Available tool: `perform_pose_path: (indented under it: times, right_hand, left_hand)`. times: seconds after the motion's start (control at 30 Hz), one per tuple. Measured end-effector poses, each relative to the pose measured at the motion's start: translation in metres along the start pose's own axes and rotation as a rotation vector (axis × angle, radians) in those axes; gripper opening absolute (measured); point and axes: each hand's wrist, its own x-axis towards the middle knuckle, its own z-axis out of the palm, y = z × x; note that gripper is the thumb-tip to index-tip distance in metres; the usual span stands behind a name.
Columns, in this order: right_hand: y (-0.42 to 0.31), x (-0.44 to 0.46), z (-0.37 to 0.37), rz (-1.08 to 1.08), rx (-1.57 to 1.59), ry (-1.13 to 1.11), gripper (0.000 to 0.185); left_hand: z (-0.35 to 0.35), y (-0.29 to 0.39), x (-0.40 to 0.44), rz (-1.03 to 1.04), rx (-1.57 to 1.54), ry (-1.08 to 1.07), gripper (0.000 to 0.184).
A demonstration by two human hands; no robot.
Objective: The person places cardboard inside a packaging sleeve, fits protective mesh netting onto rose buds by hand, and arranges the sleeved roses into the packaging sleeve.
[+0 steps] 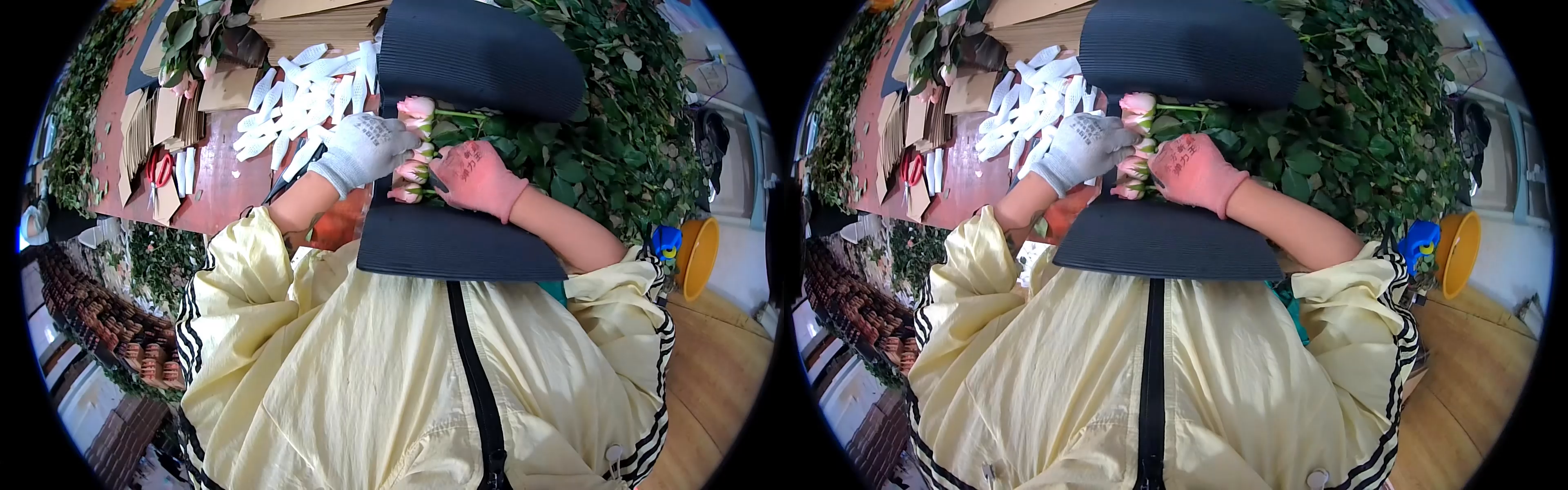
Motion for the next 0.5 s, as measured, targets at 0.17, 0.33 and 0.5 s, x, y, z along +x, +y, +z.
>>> perform_pose_path:
  times: [0.17,0.33,0.5]
  right_hand:
    - [0.001,-0.012,-0.005,-0.001,0.025,0.164,0.025]
    - [-0.005,-0.017,-0.008,-0.051,0.062,0.011,0.029]
    - [-0.004,-0.005,0.000,-0.120,0.024,-0.108,0.033]
  left_hand:
    - [-0.016,0.010,-0.011,0.023,-0.113,0.065,0.025]
    - [-0.008,0.014,-0.010,0.171,-0.159,-0.023,0.022]
    - [-0.011,0.019,-0.004,0.062,-0.174,-0.167,0.024]
